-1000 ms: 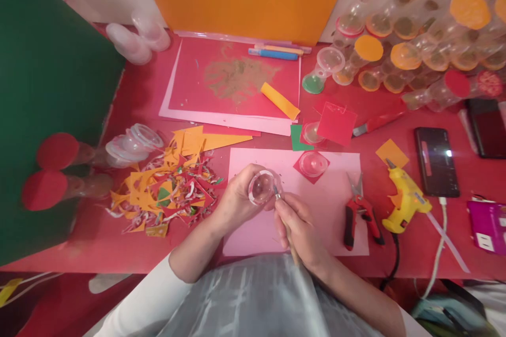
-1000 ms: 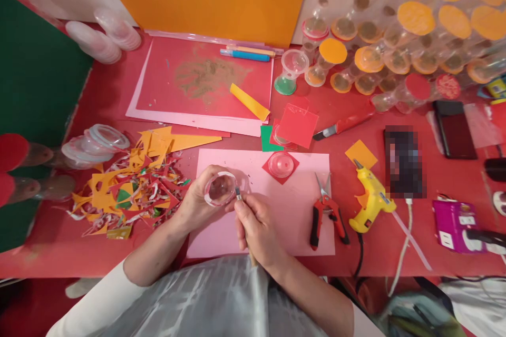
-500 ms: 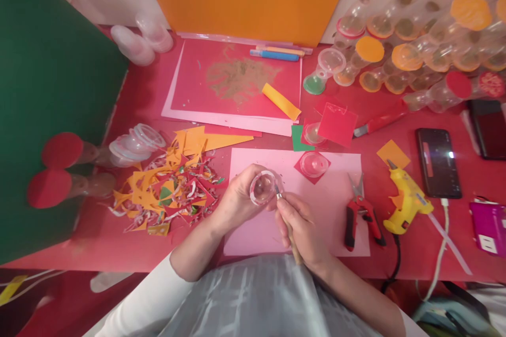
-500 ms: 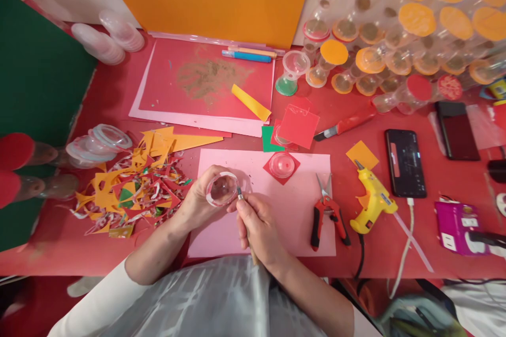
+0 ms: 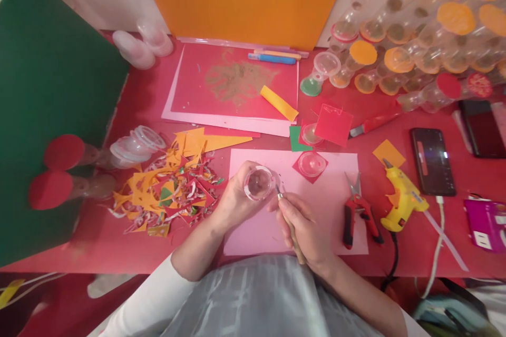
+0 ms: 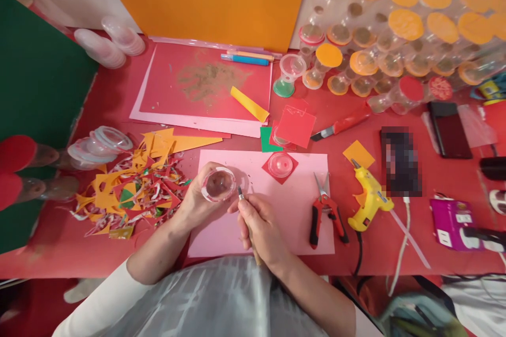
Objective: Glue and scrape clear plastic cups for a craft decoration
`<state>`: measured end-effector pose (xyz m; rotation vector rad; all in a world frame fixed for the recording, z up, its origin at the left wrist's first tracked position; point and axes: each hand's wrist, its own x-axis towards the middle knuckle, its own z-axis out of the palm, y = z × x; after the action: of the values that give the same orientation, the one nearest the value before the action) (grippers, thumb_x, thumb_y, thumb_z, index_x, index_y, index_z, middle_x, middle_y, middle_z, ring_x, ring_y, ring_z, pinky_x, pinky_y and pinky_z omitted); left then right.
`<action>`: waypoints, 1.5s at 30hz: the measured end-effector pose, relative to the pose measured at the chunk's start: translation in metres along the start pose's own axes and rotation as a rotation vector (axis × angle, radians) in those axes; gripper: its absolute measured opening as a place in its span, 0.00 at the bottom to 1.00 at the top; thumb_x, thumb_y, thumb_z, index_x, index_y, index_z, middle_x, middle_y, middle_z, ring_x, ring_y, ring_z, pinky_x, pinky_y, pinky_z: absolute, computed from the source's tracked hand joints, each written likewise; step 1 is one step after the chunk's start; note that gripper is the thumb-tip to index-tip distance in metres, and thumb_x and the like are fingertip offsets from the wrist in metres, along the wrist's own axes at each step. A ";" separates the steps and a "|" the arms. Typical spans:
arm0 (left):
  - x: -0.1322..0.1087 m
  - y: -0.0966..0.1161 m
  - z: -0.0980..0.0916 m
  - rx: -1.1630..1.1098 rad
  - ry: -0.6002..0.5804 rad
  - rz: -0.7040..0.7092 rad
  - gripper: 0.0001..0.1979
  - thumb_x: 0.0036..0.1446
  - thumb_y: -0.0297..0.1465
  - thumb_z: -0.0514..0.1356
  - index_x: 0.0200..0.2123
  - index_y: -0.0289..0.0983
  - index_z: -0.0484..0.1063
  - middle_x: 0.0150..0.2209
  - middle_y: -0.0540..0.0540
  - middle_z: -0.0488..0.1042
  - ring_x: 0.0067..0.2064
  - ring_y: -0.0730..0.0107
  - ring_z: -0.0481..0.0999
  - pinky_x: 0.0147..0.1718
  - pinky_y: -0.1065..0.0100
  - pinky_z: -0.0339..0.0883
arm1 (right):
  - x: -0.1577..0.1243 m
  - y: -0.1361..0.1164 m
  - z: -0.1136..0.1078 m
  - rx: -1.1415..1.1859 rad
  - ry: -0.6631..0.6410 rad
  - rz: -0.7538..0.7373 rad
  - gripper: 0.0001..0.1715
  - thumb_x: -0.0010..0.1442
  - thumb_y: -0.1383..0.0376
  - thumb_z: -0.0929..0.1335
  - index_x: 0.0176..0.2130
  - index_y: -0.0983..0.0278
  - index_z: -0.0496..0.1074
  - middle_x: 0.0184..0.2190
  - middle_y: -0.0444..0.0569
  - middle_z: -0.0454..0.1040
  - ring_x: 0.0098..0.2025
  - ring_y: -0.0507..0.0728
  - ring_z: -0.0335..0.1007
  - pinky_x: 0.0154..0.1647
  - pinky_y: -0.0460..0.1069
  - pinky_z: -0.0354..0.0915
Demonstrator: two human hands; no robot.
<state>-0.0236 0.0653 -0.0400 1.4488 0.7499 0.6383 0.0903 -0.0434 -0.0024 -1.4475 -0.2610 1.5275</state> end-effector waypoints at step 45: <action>0.002 0.013 0.002 0.086 0.021 -0.005 0.13 0.50 0.35 0.68 0.35 0.38 0.69 0.36 0.46 0.77 0.34 0.68 0.77 0.34 0.68 0.72 | 0.000 -0.004 -0.030 0.105 -0.177 -0.060 0.22 0.60 0.48 0.68 0.29 0.63 0.74 0.11 0.34 0.57 0.09 0.45 0.47 0.09 0.40 0.44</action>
<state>-0.0195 0.0662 -0.0268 1.5204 0.8049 0.6249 0.1174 -0.0550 -0.0074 -1.2145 -0.3225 1.5988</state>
